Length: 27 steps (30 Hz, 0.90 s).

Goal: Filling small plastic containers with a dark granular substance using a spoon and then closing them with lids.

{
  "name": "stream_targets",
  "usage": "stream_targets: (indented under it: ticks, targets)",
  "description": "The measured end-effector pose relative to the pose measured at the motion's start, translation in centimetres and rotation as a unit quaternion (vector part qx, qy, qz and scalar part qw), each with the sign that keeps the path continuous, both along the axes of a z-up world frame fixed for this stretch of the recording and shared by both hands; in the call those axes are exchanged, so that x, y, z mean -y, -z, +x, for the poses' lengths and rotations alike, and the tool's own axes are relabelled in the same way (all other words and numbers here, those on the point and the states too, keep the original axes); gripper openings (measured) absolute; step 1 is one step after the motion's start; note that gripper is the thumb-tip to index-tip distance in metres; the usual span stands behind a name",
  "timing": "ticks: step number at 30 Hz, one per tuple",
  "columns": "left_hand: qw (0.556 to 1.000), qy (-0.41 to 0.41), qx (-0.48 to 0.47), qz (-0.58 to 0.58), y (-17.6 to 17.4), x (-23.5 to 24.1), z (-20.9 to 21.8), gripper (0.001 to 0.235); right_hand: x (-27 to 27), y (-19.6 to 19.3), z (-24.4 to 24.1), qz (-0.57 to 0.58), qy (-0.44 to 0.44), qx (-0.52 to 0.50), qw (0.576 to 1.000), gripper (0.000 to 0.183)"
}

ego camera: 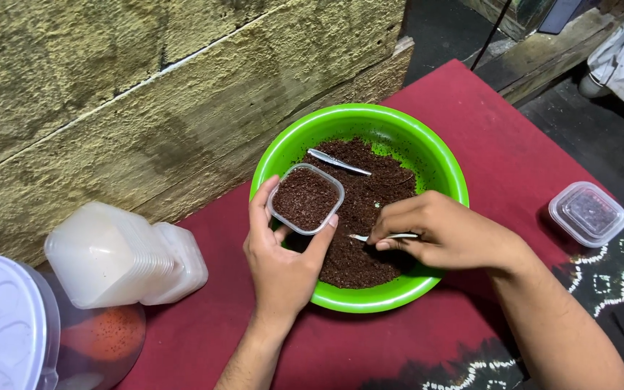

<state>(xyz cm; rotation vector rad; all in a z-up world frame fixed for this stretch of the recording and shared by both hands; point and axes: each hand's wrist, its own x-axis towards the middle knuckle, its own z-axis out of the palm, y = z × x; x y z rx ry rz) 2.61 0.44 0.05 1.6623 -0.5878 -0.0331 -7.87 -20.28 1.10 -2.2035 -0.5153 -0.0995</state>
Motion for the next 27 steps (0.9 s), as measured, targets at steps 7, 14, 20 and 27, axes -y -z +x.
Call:
stream_targets:
  ticks: [7,14,20,27]
  targets:
    - [1.000,-0.007,0.021,0.008,0.5,0.1,0.1,0.073,0.0,0.6,0.3,-0.012,0.065,0.004,0.998,0.026]
    - [0.999,-0.006,-0.015,-0.047,1.2,0.2,0.4,0.084,0.2,1.3,0.5,0.095,0.216,0.006,0.972,0.009]
    - [0.996,0.008,-0.003,-0.083,1.4,-0.1,0.3,0.083,0.4,2.4,0.5,0.100,0.276,0.055,0.954,0.008]
    - [0.988,0.031,0.083,-0.124,0.0,-2.5,-2.4,0.083,-0.4,3.2,0.7,0.001,0.260,0.230,0.938,0.011]
